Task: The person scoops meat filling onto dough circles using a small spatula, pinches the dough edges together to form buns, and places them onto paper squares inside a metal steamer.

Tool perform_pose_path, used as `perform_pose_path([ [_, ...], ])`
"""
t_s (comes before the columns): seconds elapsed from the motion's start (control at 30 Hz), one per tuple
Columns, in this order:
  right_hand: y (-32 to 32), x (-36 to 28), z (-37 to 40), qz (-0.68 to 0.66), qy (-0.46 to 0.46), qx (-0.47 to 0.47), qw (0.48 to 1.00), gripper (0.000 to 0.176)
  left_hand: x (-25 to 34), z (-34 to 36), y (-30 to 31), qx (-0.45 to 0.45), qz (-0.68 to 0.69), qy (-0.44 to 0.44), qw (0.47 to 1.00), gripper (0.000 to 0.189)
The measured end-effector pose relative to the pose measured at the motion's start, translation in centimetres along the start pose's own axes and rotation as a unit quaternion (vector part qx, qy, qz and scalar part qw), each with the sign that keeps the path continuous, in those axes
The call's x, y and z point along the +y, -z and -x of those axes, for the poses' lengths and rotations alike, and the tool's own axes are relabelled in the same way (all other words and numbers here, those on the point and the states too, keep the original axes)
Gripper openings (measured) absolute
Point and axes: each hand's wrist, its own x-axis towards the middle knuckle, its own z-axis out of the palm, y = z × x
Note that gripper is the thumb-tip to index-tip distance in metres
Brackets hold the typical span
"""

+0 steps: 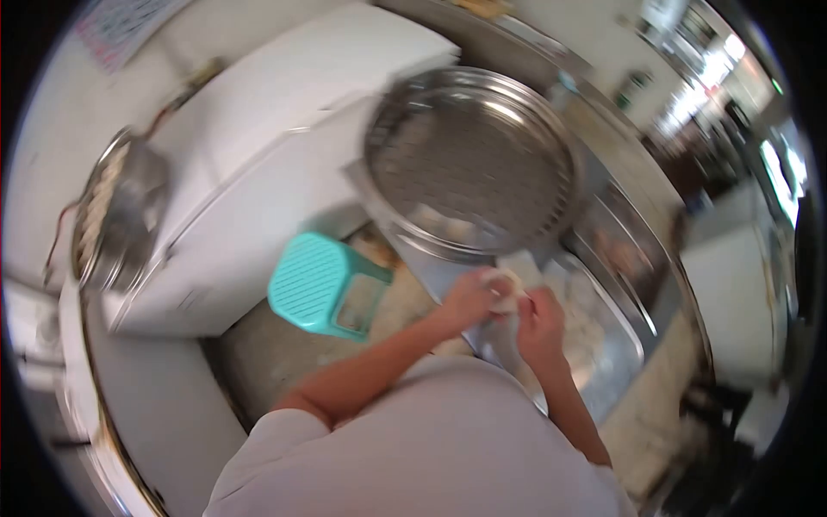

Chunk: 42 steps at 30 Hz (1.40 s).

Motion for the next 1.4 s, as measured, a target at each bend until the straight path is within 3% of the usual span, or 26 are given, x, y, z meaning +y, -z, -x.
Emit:
perform_pose_path([
  [0.03,0.5,-0.7,-0.1,-0.008,-0.029,0.010,1.000,0.007,0.1,-0.1,-0.1,-0.009,0.100,0.032,0.994,0.028],
  [0.17,2.9,-1.2,-0.1,-0.083,-0.105,0.008,0.991,0.021,2.1,-0.3,-1.4,-0.085,0.061,0.039,0.994,0.028],
  [0.37,5.1,-0.3,1.7,-0.021,-0.153,0.000,0.988,0.014,2.9,-2.0,-2.7,-0.197,-0.028,0.072,0.977,0.025],
  [0.57,5.7,-0.7,3.4,0.069,-0.124,0.038,0.989,0.013,2.7,-3.3,-4.0,-0.224,-0.087,0.096,0.966,0.021],
  [0.67,5.9,-1.2,3.3,0.007,-0.178,0.059,0.982,0.010,3.1,-3.6,-4.5,-0.262,-0.108,0.098,0.954,0.018],
  [0.97,5.9,-0.3,4.7,0.141,-0.132,0.002,0.981,0.007,2.6,-5.6,-4.7,-0.341,-0.161,0.113,0.919,0.013],
  [1.07,5.8,-0.5,4.4,0.108,-0.136,0.033,0.984,0.005,2.7,-5.8,-4.9,-0.361,-0.189,0.120,0.905,0.012],
  [1.23,6.0,0.2,4.3,0.112,-0.138,-0.019,0.984,0.005,2.3,-6.7,-5.3,-0.398,-0.277,0.111,0.868,0.013],
  [1.4,5.9,0.8,4.6,0.161,-0.121,0.000,0.979,0.006,1.6,-7.3,-4.5,-0.351,-0.064,0.190,0.915,0.018],
])
